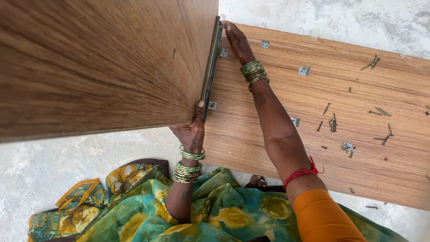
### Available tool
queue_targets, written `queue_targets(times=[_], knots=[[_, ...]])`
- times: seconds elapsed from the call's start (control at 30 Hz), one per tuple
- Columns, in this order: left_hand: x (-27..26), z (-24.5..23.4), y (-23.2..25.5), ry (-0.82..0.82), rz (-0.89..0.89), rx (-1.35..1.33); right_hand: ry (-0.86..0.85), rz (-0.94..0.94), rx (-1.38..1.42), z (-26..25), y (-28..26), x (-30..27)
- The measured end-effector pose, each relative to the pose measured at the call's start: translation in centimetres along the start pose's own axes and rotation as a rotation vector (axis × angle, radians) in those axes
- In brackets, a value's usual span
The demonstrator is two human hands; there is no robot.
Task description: The person aligns a metal drawer slide to a wooden panel and secures it with screws. They then open a small plastic case containing screws and a screwdriver, preparing to continue the assembly.
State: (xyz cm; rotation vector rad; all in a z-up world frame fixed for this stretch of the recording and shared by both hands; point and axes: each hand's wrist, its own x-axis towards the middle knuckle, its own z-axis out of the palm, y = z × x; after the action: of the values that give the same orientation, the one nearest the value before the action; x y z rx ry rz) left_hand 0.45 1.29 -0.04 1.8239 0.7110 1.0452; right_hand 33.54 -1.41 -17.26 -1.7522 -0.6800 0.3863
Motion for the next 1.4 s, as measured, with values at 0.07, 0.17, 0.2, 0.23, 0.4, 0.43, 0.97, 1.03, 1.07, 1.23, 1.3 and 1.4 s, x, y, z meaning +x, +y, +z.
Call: queue_targets(times=[0.07, 0.17, 0.2, 0.23, 0.4, 0.43, 0.97, 1.03, 1.07, 1.23, 1.3, 1.4], knots=[[-0.5, 0.1, -0.4, 0.008, -0.073, 0.000, -0.048, 0.096, -0.002, 0.7, 1.0, 2.0], [-1.3, 0.2, -1.1, -0.022, -0.166, 0.013, -0.127, 0.254, -0.008, 1.7, 2.4, 4.0], [-1.6, 0.1, -1.3, -0.018, -0.193, -0.030, -0.175, 0.299, -0.014, 2.0, 2.8, 4.5], [-1.9, 0.0, -1.5, -0.014, -0.220, -0.072, -0.225, 0.343, -0.019, 2.2, 3.2, 4.9], [-2.5, -0.4, -1.6, -0.050, -0.341, -0.130, -0.203, 0.210, -0.043, 2.6, 5.4, 5.5], [-2.6, -0.5, -1.5, -0.054, -0.342, -0.133, -0.201, 0.202, -0.051, 2.8, 6.0, 5.6], [-1.8, -0.8, 0.2, -0.049, -0.410, -0.147, -0.139, -0.359, -0.363, 3.2, 11.3, 5.4], [-2.0, -0.5, 0.5, -0.054, -0.361, -0.130, -0.183, -0.228, -0.384, 3.1, 11.0, 5.3], [-2.1, -0.4, 0.6, -0.071, -0.394, -0.116, -0.157, -0.291, -0.423, 3.1, 11.1, 5.2], [-2.5, -0.2, 0.9, -0.150, -0.445, 0.019, -0.083, -0.382, -0.481, 3.3, 13.0, 4.9], [-2.6, -0.2, 0.9, -0.139, -0.455, -0.034, -0.107, -0.316, -0.457, 3.4, 13.5, 5.3], [-2.5, -0.2, 0.7, -0.081, -0.437, -0.100, -0.117, -0.299, -0.457, 3.9, 13.3, 5.4]])
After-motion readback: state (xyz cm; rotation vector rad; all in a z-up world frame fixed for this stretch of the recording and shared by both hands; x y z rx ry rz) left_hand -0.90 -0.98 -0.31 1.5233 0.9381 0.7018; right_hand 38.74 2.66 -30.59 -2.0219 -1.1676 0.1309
